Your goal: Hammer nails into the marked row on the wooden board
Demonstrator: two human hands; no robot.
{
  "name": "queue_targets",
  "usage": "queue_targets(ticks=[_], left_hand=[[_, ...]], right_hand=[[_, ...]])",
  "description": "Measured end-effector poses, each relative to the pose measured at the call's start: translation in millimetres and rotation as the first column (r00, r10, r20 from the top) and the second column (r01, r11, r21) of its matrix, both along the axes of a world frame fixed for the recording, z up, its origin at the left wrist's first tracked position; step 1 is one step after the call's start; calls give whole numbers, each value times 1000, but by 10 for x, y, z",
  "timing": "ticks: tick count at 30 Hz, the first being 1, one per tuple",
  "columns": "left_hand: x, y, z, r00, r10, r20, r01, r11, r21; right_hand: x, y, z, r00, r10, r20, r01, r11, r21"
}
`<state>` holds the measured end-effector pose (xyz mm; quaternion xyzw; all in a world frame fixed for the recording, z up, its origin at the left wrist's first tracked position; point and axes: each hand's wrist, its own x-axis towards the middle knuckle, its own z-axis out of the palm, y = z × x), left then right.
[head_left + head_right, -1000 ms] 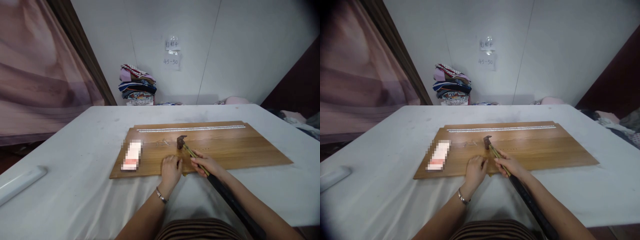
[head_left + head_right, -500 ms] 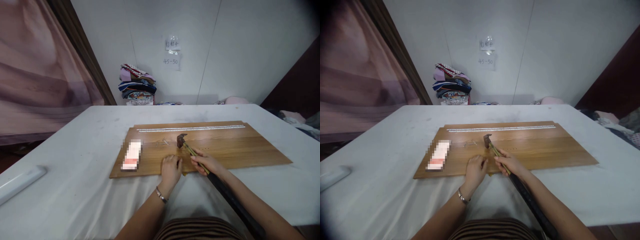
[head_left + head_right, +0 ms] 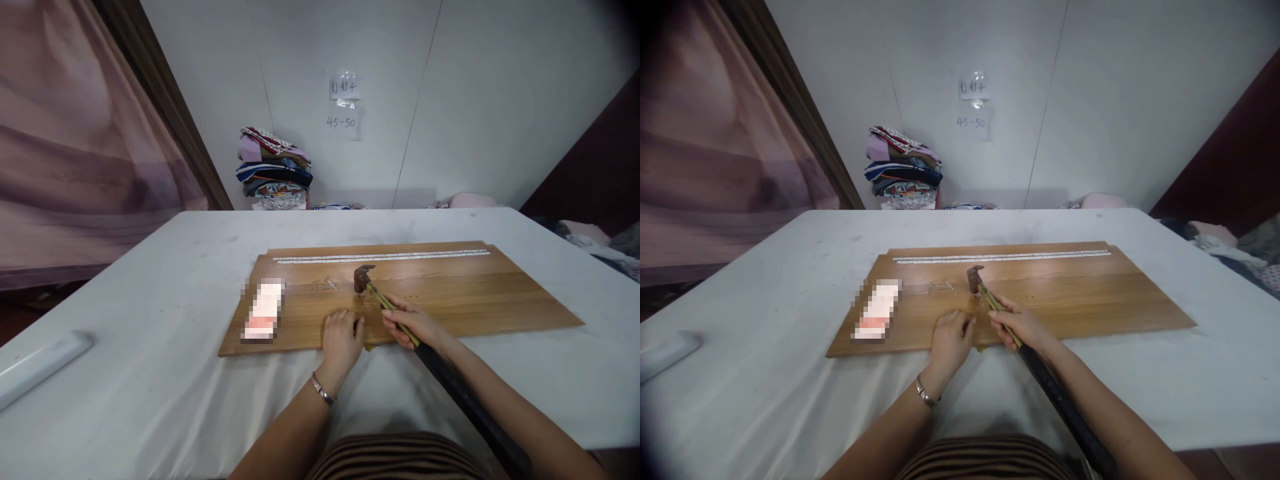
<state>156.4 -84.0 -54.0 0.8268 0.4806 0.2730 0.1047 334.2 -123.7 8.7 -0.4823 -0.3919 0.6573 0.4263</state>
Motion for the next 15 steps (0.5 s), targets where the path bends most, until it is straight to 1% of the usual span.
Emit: queue_targets(ticks=[4,9,15], left_hand=[[5,0,-2,1000,9,-9,-9,1000,-7],[11,-8,33,1000,8,-18,-8,1000,-18],[0,-9,29,1000,10,-18,-10,1000,-5]], right_hand=[[-8,-2,-25,1000,3,-9,-3,1000,1],[-6,-7,-88,999,15,-28,-16,1000,-10],[-16,-10,-14,1000,7,-14,-7,1000,3]])
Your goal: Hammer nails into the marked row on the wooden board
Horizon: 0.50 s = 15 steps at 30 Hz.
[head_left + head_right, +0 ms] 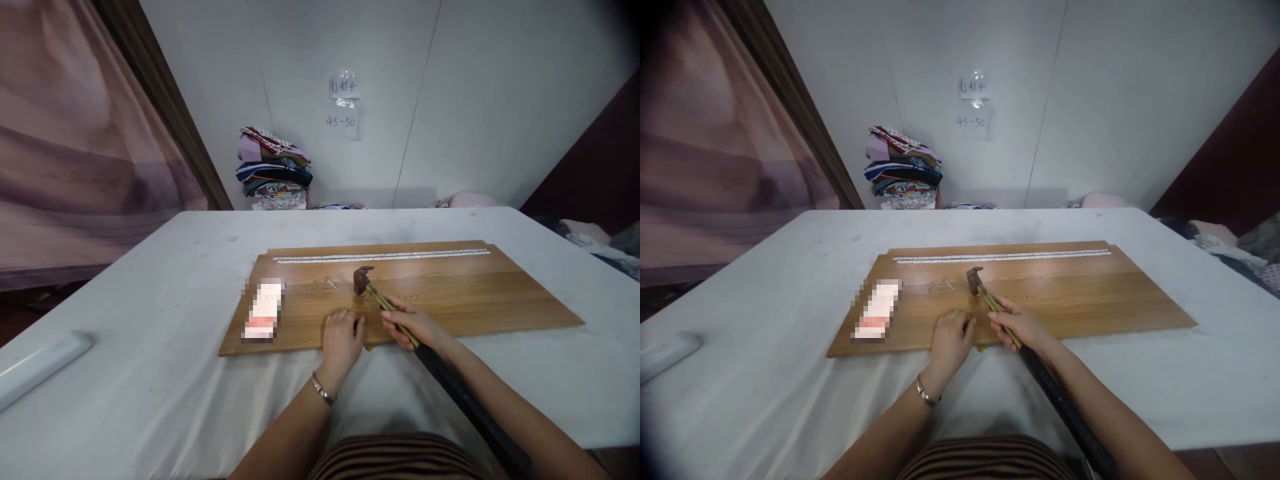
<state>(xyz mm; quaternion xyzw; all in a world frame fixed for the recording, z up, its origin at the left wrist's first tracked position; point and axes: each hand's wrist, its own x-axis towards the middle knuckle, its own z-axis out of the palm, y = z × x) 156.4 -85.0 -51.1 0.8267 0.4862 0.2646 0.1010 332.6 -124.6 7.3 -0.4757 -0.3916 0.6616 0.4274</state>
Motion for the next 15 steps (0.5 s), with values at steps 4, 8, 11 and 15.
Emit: queue_targets(ticks=[4,8,11,15], left_hand=[[-2,4,-19,1000,-7,12,7,1000,-1],[0,4,-12,1000,0,8,0,1000,-9],[1,4,3,1000,2,-8,-2,1000,-22],[2,5,5,1000,-1,-9,1,1000,-28]], right_hand=[[0,2,39,1000,1,9,-1,1000,14],[9,1,-4,1000,-4,8,4,1000,-3],[11,-1,-50,1000,-3,-6,3,1000,-24],[9,-2,-59,1000,-3,-6,3,1000,-27]])
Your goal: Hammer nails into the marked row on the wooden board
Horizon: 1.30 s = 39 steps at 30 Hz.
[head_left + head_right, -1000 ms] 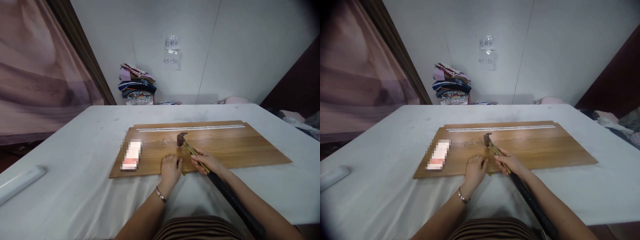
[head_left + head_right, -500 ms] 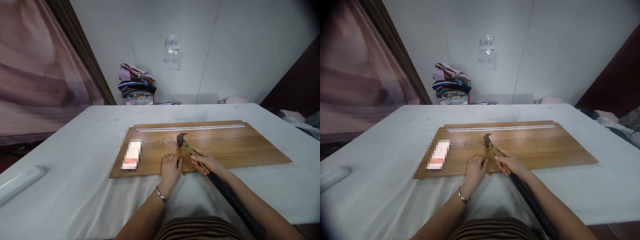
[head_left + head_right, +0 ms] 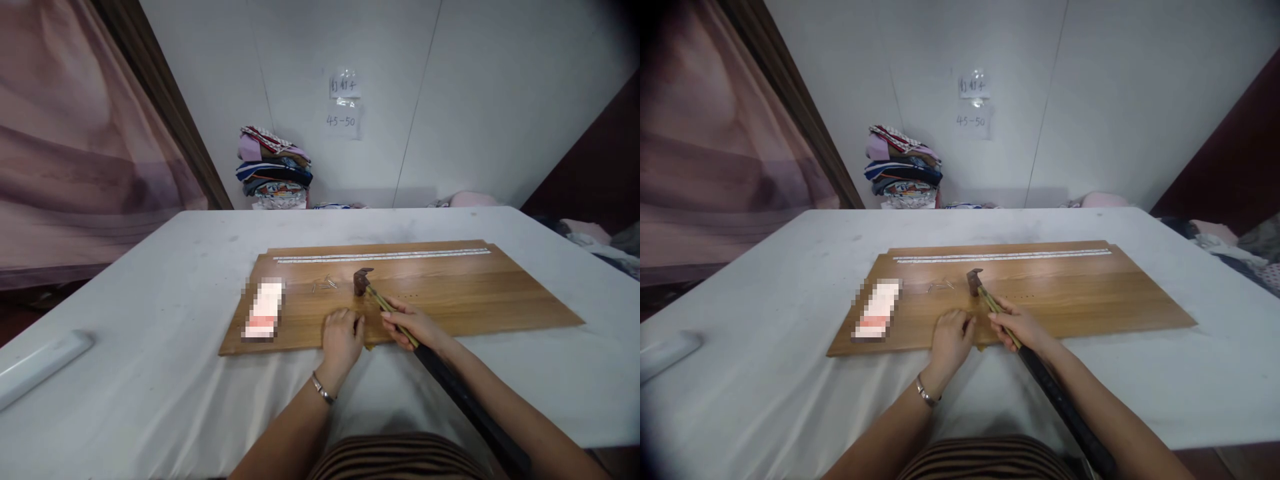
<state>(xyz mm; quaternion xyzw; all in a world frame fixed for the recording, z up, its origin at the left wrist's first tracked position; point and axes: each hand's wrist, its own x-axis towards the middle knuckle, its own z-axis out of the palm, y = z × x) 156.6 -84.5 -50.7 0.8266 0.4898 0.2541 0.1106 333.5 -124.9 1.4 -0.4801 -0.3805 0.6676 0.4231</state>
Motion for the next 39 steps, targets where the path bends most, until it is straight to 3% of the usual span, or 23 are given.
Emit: queue_targets(ticks=[7,16,25,39], left_hand=[[-2,1,-10,1000,-2,10,2,1000,10],[4,-4,6,1000,0,18,0,1000,2],[-6,2,-32,1000,-9,26,9,1000,-2],[2,5,-22,1000,-5,19,4,1000,13]], right_hand=[[12,3,57,1000,5,11,-6,999,46],[7,6,-23,1000,8,-3,-8,1000,4],[4,12,41,1000,18,19,-19,998,55],[9,8,6,1000,7,13,-7,1000,23]])
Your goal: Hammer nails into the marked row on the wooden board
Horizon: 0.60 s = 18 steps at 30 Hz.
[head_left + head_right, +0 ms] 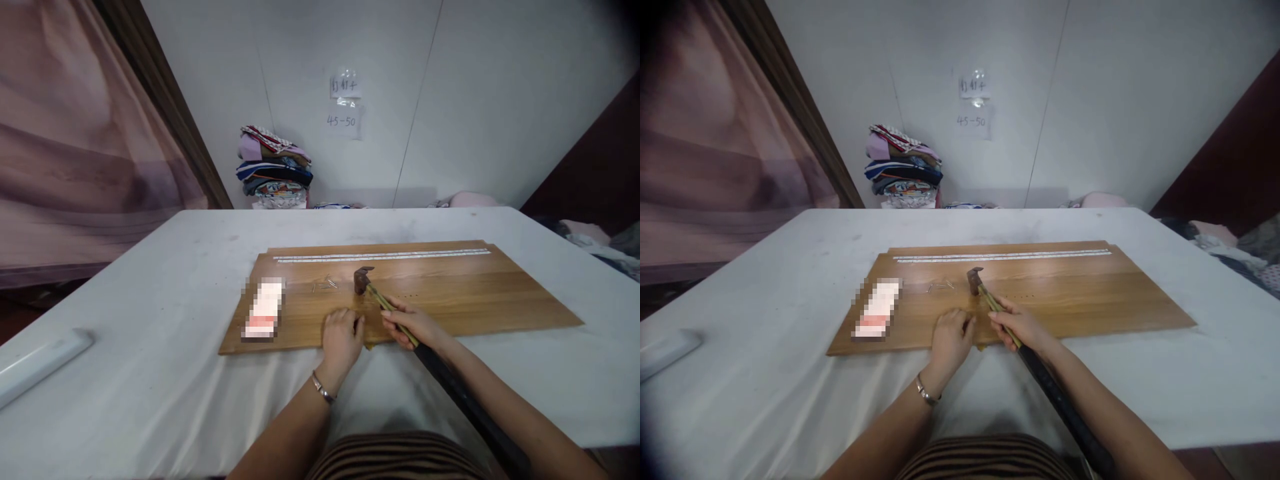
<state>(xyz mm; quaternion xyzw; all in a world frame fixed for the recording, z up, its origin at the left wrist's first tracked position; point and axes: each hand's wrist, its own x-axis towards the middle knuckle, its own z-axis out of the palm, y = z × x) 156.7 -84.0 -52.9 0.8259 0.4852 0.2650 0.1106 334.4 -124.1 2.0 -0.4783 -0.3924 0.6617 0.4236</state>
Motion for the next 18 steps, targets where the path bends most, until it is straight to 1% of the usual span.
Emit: queue_targets(ticks=[6,14,18], left_hand=[[0,-5,13,1000,-5,3,5,1000,9],[4,-7,4,1000,7,-14,-7,1000,-16],[2,-8,12,1000,4,-10,-4,1000,-17]], right_hand=[[-15,0,83,1000,-7,15,7,1000,11],[-14,10,-13,1000,5,-1,-5,1000,-24],[-10,5,23,1000,17,10,-17,1000,-6]])
